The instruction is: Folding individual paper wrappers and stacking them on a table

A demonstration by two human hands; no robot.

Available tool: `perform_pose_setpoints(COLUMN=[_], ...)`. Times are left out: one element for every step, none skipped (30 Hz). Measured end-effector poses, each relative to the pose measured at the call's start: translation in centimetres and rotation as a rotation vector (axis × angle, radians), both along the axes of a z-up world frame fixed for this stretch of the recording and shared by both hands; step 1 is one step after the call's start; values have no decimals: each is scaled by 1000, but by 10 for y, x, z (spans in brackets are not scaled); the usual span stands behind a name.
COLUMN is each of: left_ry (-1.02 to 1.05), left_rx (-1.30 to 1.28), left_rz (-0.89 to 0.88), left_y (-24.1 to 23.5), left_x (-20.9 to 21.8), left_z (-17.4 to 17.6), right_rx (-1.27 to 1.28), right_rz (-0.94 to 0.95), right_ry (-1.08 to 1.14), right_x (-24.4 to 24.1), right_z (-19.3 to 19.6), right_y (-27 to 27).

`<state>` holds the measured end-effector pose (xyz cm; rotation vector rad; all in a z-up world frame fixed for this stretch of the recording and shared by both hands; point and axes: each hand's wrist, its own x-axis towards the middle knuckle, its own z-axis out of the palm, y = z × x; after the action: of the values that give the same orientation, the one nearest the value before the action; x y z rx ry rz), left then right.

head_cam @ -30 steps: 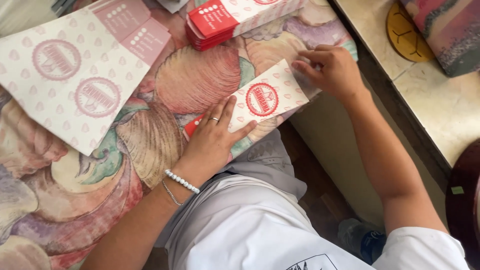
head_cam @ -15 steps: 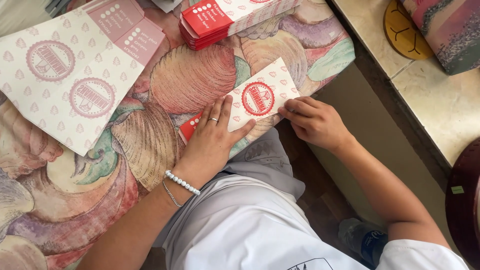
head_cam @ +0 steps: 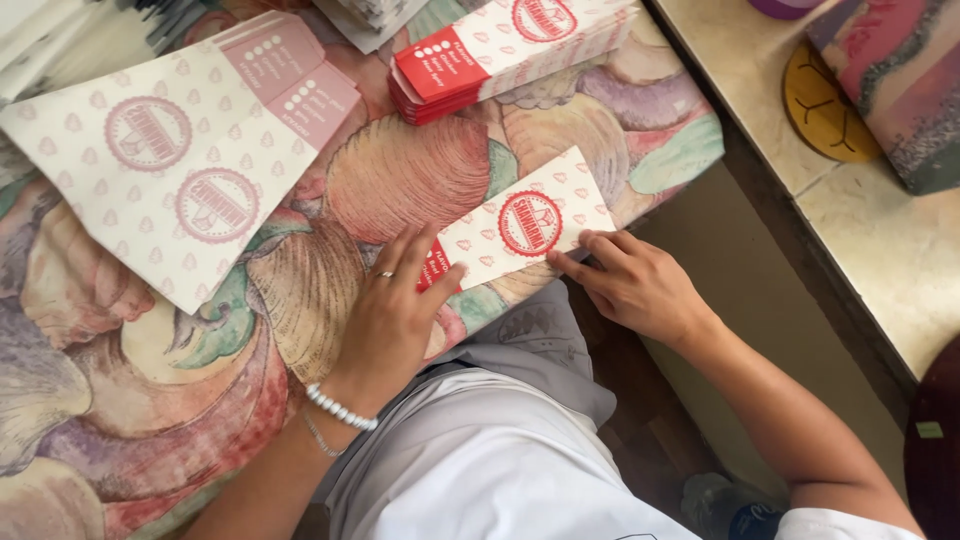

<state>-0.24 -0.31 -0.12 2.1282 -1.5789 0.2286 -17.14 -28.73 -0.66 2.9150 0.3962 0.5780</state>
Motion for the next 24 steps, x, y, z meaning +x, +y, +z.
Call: perform_pose_setpoints(left_ry=[-1,51,102,101,103,105,103,51,1,1,12,24,22,19,16,14,-28,-71,-68,-64,-61,-57,-86,-114], left_rx=[5,29,50,53,56,59,57,82,106,104,132,160,157,179,198,192,207,222,217,225,241,243,252,261], left_rz=[9,16,19,24,28,33,35,35,29,25,24,23,23,23,20,16,10,4,3,17,32,33,44,54], left_y=[9,18,27,28,30,31,32,32,32,32,32,32,32,32,31,34,35,35,33,32,33,34,33,33], left_x=[1,2,2,3,3,3,2,0,-1,0,-1,-2,-2,-1,-1,0,2,3,3,2,1,-2,-3,-3], left_z=[-3,-6,-9,-11,-13,-14,-14,-15,-16,-12,-7,-2,0,3,5,0,-5,-10,-9,-9,-8,-9,-9,-9], right_rx=[5,-36,-80,-77,-94,-111,-113,-113,-114,-116,-119,-122,-126,-58,5,-1,114,229,225,252,287,290,197,105], right_rz=[9,-15,-44,-39,-37,-34,-33,-33,-40,-44,-46,-47,-48,-12,20,16,22,28,27,44,63,63,75,87], right_ry=[-1,-5,-10,-11,11,33,31,47,65,65,49,33,31,3,-25,-27,-56,-87,-84,-94,-103,-100,-132,-164], right_x=[0,1,-1,-1,-1,-2,-2,-2,-4,-4,-5,-6,-5,-4,-5,-5,-8,-9,-7,-5,-2,-3,-1,1], right_z=[0,-1,-1,-5,-7,-9,-11,-12,-14,-16,-17,-17,-14,-11,-8,-11,-13,-15,-12,-10,-9,-10,-12,-12], right_y=[2,5,7,6,4,2,1,0,0,0,0,0,0,0,0,-3,-8,-14,-13,-13,-10,-8,-8,-7])
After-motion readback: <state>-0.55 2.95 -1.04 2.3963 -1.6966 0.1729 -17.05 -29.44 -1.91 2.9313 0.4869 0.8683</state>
